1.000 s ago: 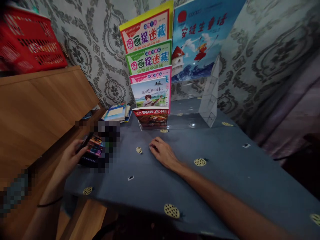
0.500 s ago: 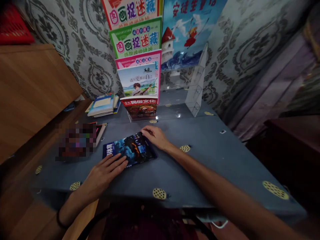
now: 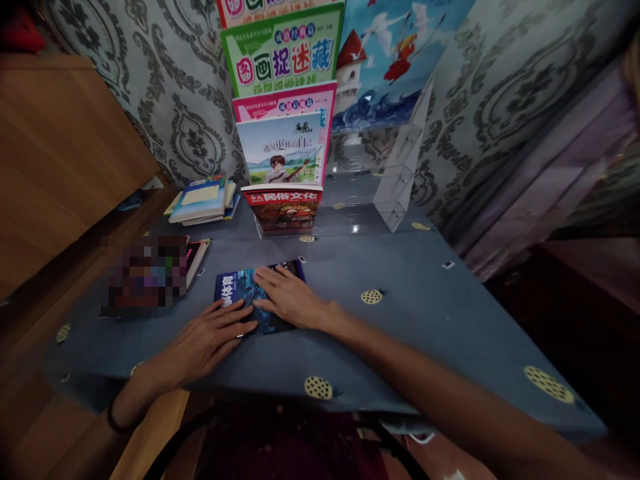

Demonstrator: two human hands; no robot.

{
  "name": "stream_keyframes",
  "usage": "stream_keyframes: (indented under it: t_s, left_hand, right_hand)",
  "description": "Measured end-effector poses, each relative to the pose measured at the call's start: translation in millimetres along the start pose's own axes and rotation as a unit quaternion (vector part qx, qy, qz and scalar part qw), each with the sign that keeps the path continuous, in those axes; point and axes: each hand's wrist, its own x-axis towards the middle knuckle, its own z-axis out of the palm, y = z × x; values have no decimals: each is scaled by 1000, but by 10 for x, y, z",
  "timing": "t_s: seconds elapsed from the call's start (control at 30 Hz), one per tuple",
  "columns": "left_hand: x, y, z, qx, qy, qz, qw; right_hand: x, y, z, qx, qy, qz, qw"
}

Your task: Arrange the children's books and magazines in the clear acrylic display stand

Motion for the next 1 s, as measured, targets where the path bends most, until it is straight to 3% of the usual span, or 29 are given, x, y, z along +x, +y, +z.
stream_keyframes:
  t_s: [0.17, 0.43, 0.53, 0.77, 0.87, 1.0]
  left_hand:
    - [123, 15, 65, 7, 12, -45, 999]
    - [382, -252, 29, 82, 8, -174, 981]
    - [234, -372, -14, 67, -3, -167, 984]
    - [-83, -539, -89, 4, -94, -127, 987]
    - [-7, -593, -185, 5, -85, -114, 990]
    - [213, -580, -289, 69, -27, -136, 988]
  right_hand:
    - [-32, 269, -15, -52, 53, 79, 994]
    - [-52, 213, -24, -78, 56, 98, 991]
    - [-55, 180, -47, -80, 67, 102, 989]
    - [-127, 91, -82, -117, 107, 117, 980]
    - [-278, 17, -139, -148, 102, 146, 973]
    - [-616, -222, -205, -173, 82, 177, 965]
